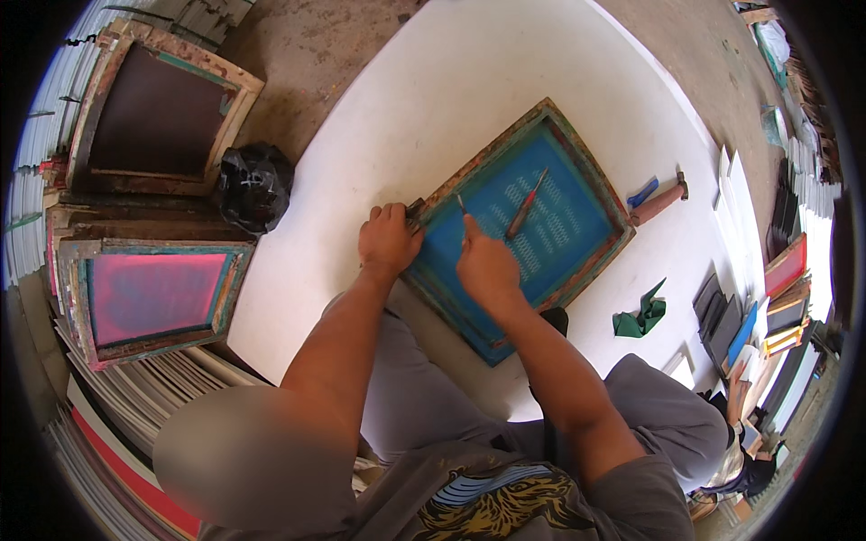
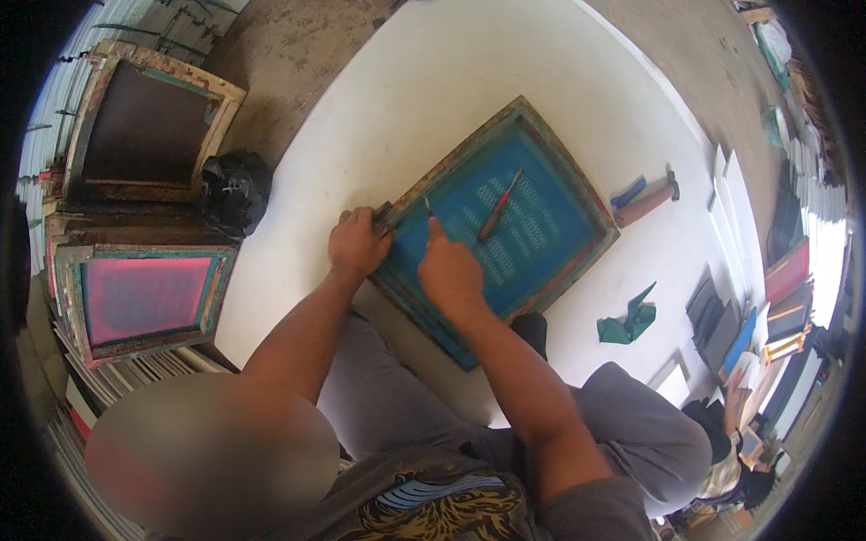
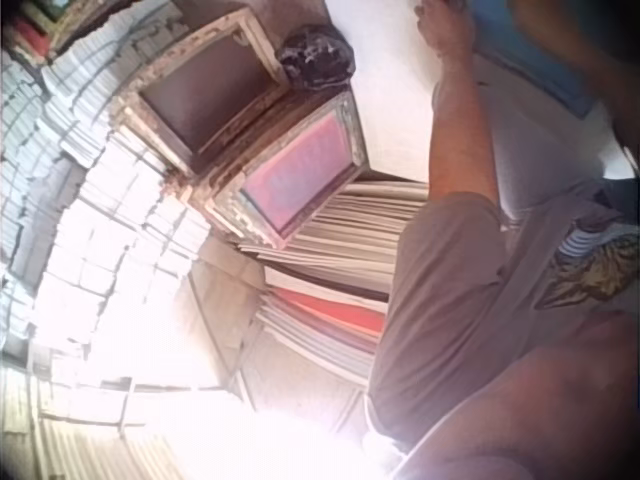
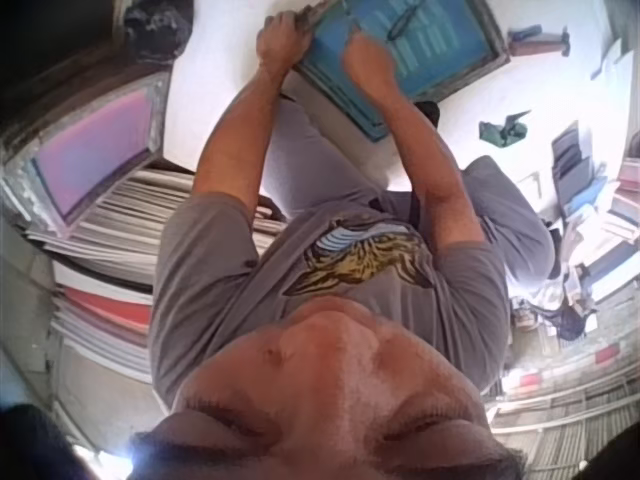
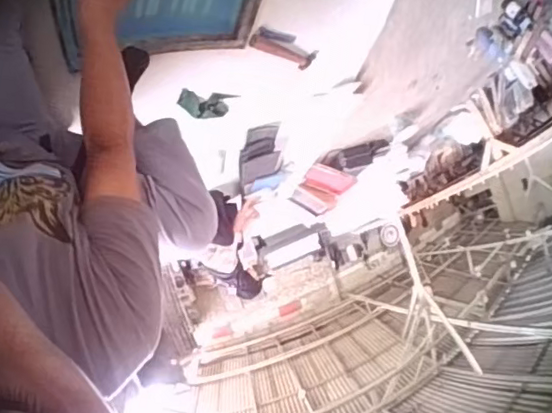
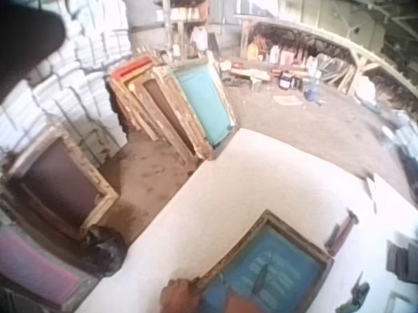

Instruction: The person sits on the floor and uses a screwdriver and pliers to remove staples and debris from the frame of a pink screen. They then place the screen aside and pick up a blue screen, continuing to scrape and remove staples from its frame using the same tools.

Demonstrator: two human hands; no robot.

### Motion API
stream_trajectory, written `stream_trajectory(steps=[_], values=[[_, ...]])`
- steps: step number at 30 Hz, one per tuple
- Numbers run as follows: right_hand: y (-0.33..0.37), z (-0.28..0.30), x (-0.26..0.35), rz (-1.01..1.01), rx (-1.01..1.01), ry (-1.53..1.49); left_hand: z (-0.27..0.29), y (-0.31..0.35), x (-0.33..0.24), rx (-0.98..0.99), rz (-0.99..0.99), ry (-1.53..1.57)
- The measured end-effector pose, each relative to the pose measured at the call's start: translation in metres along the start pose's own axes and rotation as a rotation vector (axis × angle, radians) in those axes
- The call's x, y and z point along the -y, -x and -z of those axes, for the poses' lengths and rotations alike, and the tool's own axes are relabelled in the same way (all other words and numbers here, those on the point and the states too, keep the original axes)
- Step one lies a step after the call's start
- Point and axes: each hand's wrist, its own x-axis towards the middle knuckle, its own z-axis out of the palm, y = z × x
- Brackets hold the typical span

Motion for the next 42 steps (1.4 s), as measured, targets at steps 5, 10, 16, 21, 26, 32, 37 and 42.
stream_trajectory(steps=[5,10,16,21,26,32,37,42], values=[[0.000,-0.001,-0.018,0.041,-0.080,-0.093,0.006,0.001,-0.007,0.056,0.026,-0.060],[0.006,0.003,-0.007,-0.030,-0.074,-0.067,0.005,0.001,-0.006,0.045,0.054,-0.041],[-0.017,-0.022,-0.057,0.262,-0.262,-0.421,0.009,0.001,-0.014,0.066,0.067,-0.042],[-0.003,0.009,-0.027,0.027,0.008,0.023,0.009,-0.002,-0.009,0.086,0.086,-0.056],[-0.019,-0.007,-0.062,0.183,-0.074,-0.407,0.009,-0.001,-0.011,0.065,0.059,-0.056],[-0.002,-0.005,-0.035,0.073,-0.054,-0.001,0.004,0.001,-0.005,0.049,0.060,-0.047],[-0.019,-0.042,-0.070,0.190,-0.188,-0.576,0.007,0.000,-0.011,0.041,0.058,-0.044],[-0.005,-0.029,-0.045,0.108,-0.133,-0.233,0.006,-0.001,-0.009,0.048,0.066,-0.061]])
